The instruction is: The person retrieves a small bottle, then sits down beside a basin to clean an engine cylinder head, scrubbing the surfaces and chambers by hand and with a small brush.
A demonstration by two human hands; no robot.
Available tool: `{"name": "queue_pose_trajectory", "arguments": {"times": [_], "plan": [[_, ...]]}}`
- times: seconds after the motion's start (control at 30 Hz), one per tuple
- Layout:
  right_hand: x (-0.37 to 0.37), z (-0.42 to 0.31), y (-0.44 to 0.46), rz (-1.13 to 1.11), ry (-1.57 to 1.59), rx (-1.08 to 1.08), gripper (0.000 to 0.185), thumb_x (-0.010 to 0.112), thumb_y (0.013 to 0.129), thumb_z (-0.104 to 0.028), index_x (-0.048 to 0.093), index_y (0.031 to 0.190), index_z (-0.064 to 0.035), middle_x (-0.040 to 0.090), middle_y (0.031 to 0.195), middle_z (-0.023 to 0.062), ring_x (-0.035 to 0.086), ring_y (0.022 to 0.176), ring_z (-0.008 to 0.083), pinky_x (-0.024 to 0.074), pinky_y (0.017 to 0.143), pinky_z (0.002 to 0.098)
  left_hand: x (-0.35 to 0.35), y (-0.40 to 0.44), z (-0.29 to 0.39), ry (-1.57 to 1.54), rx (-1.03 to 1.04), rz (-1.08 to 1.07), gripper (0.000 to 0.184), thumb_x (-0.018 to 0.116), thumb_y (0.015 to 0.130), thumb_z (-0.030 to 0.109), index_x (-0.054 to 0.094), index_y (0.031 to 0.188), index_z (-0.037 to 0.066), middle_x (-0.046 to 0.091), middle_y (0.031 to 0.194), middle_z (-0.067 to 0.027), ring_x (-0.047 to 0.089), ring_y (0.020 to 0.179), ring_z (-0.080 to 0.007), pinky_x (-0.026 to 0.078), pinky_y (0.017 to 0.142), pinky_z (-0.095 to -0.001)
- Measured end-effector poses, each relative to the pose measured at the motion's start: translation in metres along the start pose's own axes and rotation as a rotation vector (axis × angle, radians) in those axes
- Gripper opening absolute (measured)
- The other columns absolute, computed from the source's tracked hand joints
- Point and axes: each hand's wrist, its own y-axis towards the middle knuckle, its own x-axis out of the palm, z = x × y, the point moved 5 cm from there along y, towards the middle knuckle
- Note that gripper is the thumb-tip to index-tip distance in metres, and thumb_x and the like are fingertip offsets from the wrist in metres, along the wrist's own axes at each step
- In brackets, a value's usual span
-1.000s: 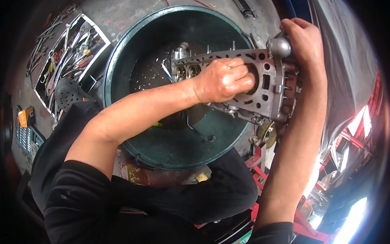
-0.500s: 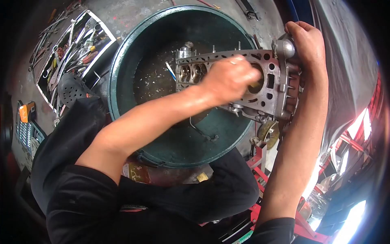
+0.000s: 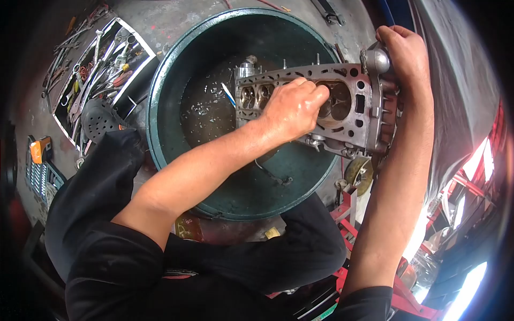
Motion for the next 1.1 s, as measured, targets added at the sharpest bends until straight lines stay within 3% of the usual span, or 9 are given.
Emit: {"name": "queue_pose_trajectory", "arguments": {"times": [0.13, 0.23, 0.53, 0.6, 0.7, 0.8, 0.9, 1.0, 1.1], "plan": [[-0.005, 0.000, 0.007, 0.007, 0.001, -0.002, 0.033, 0.061, 0.075, -0.031, 0.068, 0.085, -0.0002, 0.064, 0.073, 0.0071, 0.059, 0.069, 0.0156, 0.0460, 0.067, 0.0305, -0.004, 0.013, 0.001, 0.042, -0.200, -0.288, 0.010, 0.058, 0.076, 0.006, 0.056, 0.085, 0.001, 0.063, 0.072, -0.0210, 0.063, 0.074, -0.0411, 0.051, 0.066, -0.0507], [-0.003, -0.006, -0.002, 0.000, -0.078, 0.015, 0.038, 0.062, 0.075, -0.033, 0.069, 0.091, -0.0001, 0.067, 0.078, 0.0102, 0.062, 0.075, 0.0188, 0.0478, 0.072, 0.0331, 0.001, 0.008, 0.003, -0.129, -0.508, -0.091, 0.011, 0.057, 0.078, 0.007, 0.056, 0.084, -0.002, 0.062, 0.072, -0.0273, 0.063, 0.074, -0.0458, 0.050, 0.069, -0.0526], [-0.003, -0.015, -0.005, -0.009, -0.138, -0.021, 0.041, 0.059, 0.076, -0.036, 0.070, 0.098, -0.0035, 0.069, 0.089, 0.0171, 0.068, 0.082, 0.0269, 0.0519, 0.081, 0.0384, -0.004, 0.000, 0.002, -0.113, -0.322, -0.057, 0.012, 0.060, 0.082, 0.007, 0.053, 0.091, 0.002, 0.061, 0.071, -0.0240, 0.060, 0.072, -0.0462, 0.047, 0.063, -0.0517], [0.000, -0.008, -0.005, -0.003, -0.083, -0.041, 0.036, 0.060, 0.078, -0.033, 0.069, 0.095, -0.0021, 0.067, 0.083, 0.0102, 0.063, 0.074, 0.0196, 0.0496, 0.072, 0.0339, -0.001, -0.005, 0.005, -0.099, -0.309, -0.079, 0.013, 0.060, 0.082, 0.006, 0.053, 0.091, 0.002, 0.061, 0.071, -0.0237, 0.060, 0.073, -0.0467, 0.048, 0.063, -0.0504], [-0.001, 0.002, 0.011, -0.001, -0.045, -0.071, 0.033, 0.060, 0.081, -0.028, 0.069, 0.094, 0.0000, 0.064, 0.078, 0.0039, 0.058, 0.070, 0.0116, 0.0466, 0.068, 0.0289, 0.001, 0.000, -0.006, -0.265, -0.390, -0.100, 0.016, 0.062, 0.083, 0.008, 0.055, 0.096, 0.000, 0.063, 0.075, -0.0220, 0.064, 0.073, -0.0399, 0.050, 0.068, -0.0436], [0.001, -0.001, 0.009, -0.016, -0.026, -0.137, 0.034, 0.060, 0.082, -0.029, 0.069, 0.096, 0.0009, 0.066, 0.082, 0.0050, 0.059, 0.073, 0.0128, 0.0466, 0.071, 0.0289, -0.004, 0.006, -0.004, -0.616, -0.449, 0.022, 0.020, 0.066, 0.086, 0.011, 0.061, 0.101, -0.001, 0.064, 0.083, -0.0155, 0.062, 0.078, -0.0164, 0.049, 0.071, -0.0336], [-0.012, -0.058, -0.048, 0.145, -0.057, 0.061, 0.034, 0.060, 0.073, -0.015, 0.070, 0.097, 0.0066, 0.070, 0.087, 0.0217, 0.068, 0.083, 0.0278, 0.0519, 0.077, 0.0353, -0.026, -0.004, -0.045, -0.410, -0.579, 0.301, 0.015, 0.064, 0.086, 0.010, 0.059, 0.095, -0.001, 0.065, 0.080, -0.0189, 0.065, 0.076, -0.0263, 0.050, 0.073, -0.0382], [-0.006, -0.009, 0.004, 0.071, -0.070, -0.092, 0.033, 0.059, 0.077, -0.022, 0.069, 0.094, 0.0039, 0.067, 0.081, 0.0116, 0.062, 0.075, 0.0193, 0.0487, 0.071, 0.0318, -0.031, -0.029, -0.094, 0.119, -0.773, 0.079, 0.020, 0.059, 0.086, 0.015, 0.058, 0.099, -0.001, 0.067, 0.086, -0.0231, 0.063, 0.085, -0.0434, 0.050, 0.074, -0.0491], [0.004, 0.010, 0.025, -0.050, -0.079, -0.170, 0.035, 0.058, 0.083, -0.031, 0.068, 0.094, 0.0000, 0.064, 0.081, 0.0040, 0.057, 0.074, 0.0133, 0.0453, 0.070, 0.0293, -0.037, -0.060, -0.136, 0.530, -0.978, -0.864, 0.030, 0.063, 0.082, 0.014, 0.066, 0.110, 0.005, 0.069, 0.106, -0.0177, 0.065, 0.105, -0.0313, 0.051, 0.087, -0.0429]]}}
